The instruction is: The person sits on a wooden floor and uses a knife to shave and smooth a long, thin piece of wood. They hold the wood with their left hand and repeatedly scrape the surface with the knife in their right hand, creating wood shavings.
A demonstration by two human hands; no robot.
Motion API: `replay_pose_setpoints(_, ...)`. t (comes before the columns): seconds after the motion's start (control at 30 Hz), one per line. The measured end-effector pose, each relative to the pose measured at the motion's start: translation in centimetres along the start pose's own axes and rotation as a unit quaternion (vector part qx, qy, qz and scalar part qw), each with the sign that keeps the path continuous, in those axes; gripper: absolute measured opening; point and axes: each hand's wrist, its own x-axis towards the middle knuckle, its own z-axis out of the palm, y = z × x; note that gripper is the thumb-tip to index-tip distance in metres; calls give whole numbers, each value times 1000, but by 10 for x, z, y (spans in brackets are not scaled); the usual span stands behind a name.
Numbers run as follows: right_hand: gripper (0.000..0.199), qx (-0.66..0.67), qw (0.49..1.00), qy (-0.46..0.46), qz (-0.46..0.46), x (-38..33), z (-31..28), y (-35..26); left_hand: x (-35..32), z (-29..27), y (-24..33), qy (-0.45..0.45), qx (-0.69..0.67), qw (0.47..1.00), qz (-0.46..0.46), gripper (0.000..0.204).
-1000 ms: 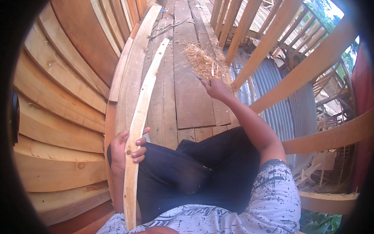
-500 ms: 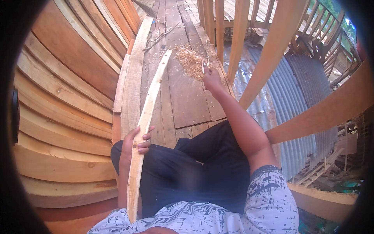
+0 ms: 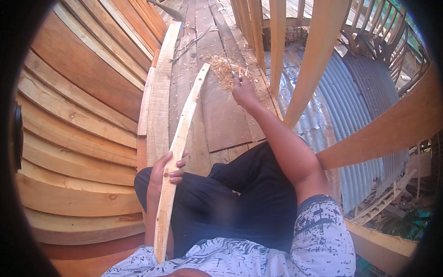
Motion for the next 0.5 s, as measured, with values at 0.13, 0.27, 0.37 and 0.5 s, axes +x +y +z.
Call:
replay_pose_setpoints(0.13, 38, 4, 1000, -19, 0, 0, 2, 2, 8, 3, -4, -21, -1, 1000, -18, 48)
replay_pose_setpoints(0.27, 34, -52, 995, -45, -77, -6, 5, 14, 9, 9, -2, 33, 63, 997, -24, 45)
replay_pose_setpoints(0.37, 32, -96, 983, -100, -120, -15, 13, 9, 13, 14, 6, 90, 96, 991, -32, 42)
replay_pose_setpoints(0.5, 33, -163, 933, -276, -161, -23, 28, 9, 23, -2, 11, 5, -46, 995, -86, 39)
